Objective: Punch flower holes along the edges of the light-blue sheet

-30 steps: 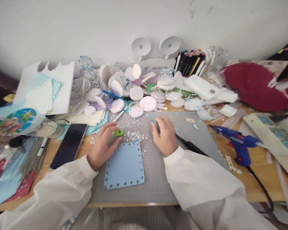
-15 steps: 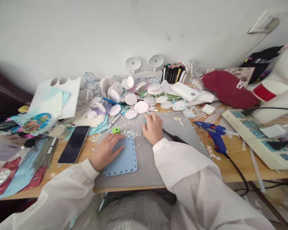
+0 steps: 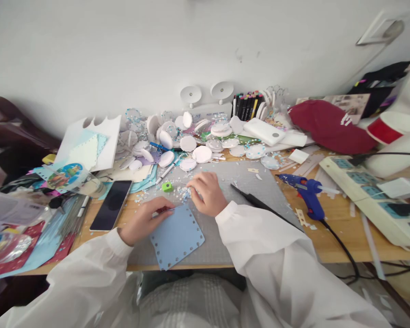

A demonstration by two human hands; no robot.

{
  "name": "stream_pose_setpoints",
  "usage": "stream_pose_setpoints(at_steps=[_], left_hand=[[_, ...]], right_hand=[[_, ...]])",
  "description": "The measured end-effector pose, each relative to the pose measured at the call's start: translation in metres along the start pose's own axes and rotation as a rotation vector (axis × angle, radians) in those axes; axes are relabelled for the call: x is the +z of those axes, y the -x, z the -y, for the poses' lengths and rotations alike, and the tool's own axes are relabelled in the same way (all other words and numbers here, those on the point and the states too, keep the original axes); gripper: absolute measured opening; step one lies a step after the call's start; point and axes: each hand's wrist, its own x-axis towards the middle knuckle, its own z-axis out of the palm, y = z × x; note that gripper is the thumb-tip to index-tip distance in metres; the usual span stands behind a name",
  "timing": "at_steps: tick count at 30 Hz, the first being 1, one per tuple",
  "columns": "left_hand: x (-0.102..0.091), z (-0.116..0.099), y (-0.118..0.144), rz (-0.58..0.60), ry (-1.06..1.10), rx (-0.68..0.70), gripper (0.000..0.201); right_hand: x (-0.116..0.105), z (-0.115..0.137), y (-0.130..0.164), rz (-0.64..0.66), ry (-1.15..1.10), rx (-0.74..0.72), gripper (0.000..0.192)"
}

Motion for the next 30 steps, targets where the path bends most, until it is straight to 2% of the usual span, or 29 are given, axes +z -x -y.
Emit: stream_pose_setpoints(at_steps=[5, 11, 15, 18, 24, 26, 30], left_hand=[[0.003, -0.002, 0.016, -0.099, 0.189, -0.179, 0.012], [0.010, 0.001, 0.041, -0.200, 0.504, -0.368, 0.027], [0.014, -0.002, 0.054, -0.212, 0.719, -0.489, 0.035], [0.018, -0.004, 0.060, -0.230, 0.770, -0.505, 0.037], [0.025, -0.004, 0.064, -0.197, 0.789, -0.511, 0.036], [0.026, -0.004, 0.063, -0.192, 0.791, -0.504, 0.035], [0.028, -0.003, 0.059, -0.206, 0.792, -0.488, 0.035]], right_hand=[[-0.001, 0.018, 0.002, 0.151, -0.176, -0.060, 0.015], [0.002, 0.019, 0.004, 0.320, -0.379, -0.015, 0.021], [0.004, 0.019, 0.004, 0.405, -0.454, 0.008, 0.017], [0.007, 0.017, 0.004, 0.384, -0.459, 0.049, 0.016], [0.008, 0.010, 0.003, 0.195, -0.445, 0.171, 0.020], [0.006, 0.009, 0.002, 0.214, -0.450, 0.167, 0.019], [0.006, 0.011, 0.003, 0.369, -0.460, 0.082, 0.014]])
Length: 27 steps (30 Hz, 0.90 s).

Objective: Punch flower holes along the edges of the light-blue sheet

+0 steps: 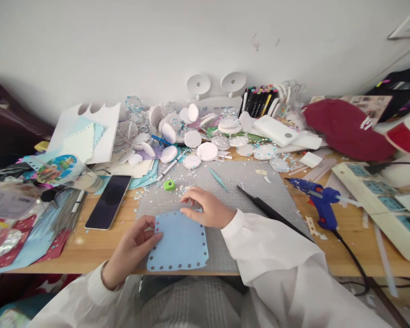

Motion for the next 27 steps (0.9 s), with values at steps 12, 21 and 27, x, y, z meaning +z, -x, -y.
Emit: stream_pose_setpoints(at_steps=[12, 21, 27], left_hand=[[-0.012, -0.007, -0.019, 0.037, -0.734, 0.438, 0.033], [-0.012, -0.006, -0.030, 0.115, -1.200, 0.851, 0.024], [-0.012, 0.003, -0.022, 0.080, -1.305, 0.978, 0.027]], right_hand=[[0.009, 0.003, 0.003, 0.224, 0.123, -0.080, 0.010], [0.018, 0.017, 0.015, 0.142, 0.524, -0.196, 0.024], [0.026, 0.035, 0.037, 0.140, 0.832, -0.222, 0.030]])
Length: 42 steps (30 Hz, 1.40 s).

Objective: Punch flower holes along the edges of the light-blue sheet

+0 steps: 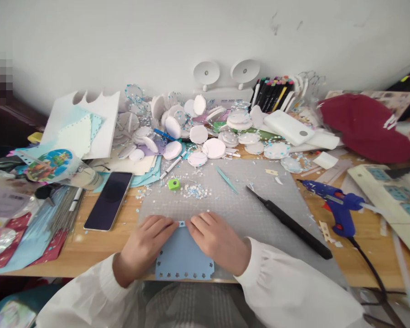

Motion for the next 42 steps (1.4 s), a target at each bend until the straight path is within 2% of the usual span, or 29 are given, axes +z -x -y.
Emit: stream_pose_setpoints(at_steps=[4, 8, 14, 21, 27, 42], left_hand=[[0.004, -0.003, 0.002, -0.049, -0.005, -0.011, 0.030], [0.005, -0.003, 0.003, -0.075, -0.009, -0.008, 0.029], [0.004, 0.000, 0.004, -0.057, 0.029, -0.026, 0.029], [0.006, -0.002, 0.003, -0.114, 0.076, -0.093, 0.028], [0.004, -0.002, 0.003, -0.118, 0.140, -0.147, 0.026], [0.011, 0.000, 0.004, -0.131, 0.131, -0.116, 0.023]], right_hand=[[0.004, 0.018, 0.012, -0.001, -0.028, 0.144, 0.036], [0.003, 0.031, 0.019, -0.065, -0.080, 0.277, 0.037], [0.002, 0.030, 0.022, -0.122, -0.141, 0.398, 0.040], [0.004, 0.027, 0.020, -0.125, -0.247, 0.367, 0.032], [0.005, 0.027, 0.021, -0.151, -0.246, 0.358, 0.034], [0.005, 0.027, 0.018, -0.198, -0.250, 0.362, 0.029]])
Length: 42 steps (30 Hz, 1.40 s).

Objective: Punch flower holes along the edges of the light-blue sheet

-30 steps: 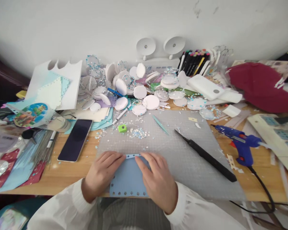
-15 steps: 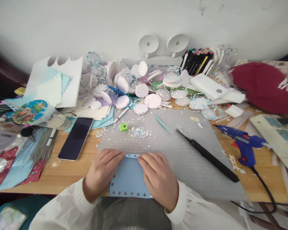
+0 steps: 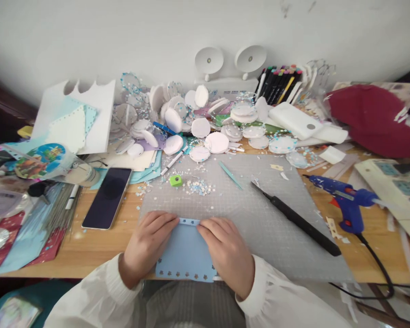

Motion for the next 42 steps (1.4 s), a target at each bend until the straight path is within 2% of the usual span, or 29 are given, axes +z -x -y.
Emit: stream_pose_setpoints(at_steps=[7, 13, 21, 31, 34, 37, 39, 42], left_hand=[[-0.001, -0.001, 0.000, -0.012, -0.007, 0.024, 0.021], [-0.002, -0.001, -0.002, 0.003, -0.036, 0.050, 0.018], [-0.002, -0.002, -0.003, -0.007, -0.069, 0.054, 0.019], [-0.018, -0.010, -0.003, 0.028, -0.133, -0.042, 0.023], [-0.025, -0.019, -0.002, 0.032, -0.156, -0.073, 0.019], [-0.029, -0.037, -0.004, 0.041, -0.131, -0.082, 0.024], [-0.026, -0.052, -0.006, 0.094, -0.081, -0.061, 0.033], [-0.013, -0.065, -0.006, 0.178, -0.083, -0.129, 0.046]], right_hand=[[0.001, -0.002, 0.001, 0.076, -0.040, 0.083, 0.029], [0.000, -0.002, -0.002, 0.158, -0.020, 0.109, 0.036], [-0.002, 0.000, -0.003, 0.121, 0.007, 0.144, 0.034], [0.001, -0.004, -0.002, 0.081, 0.007, 0.162, 0.041], [0.000, -0.005, -0.001, 0.086, -0.005, 0.155, 0.044], [0.000, -0.006, -0.001, 0.077, -0.007, 0.144, 0.041], [0.000, -0.006, -0.001, 0.072, -0.009, 0.138, 0.039], [0.001, -0.006, -0.002, 0.076, -0.006, 0.135, 0.039]])
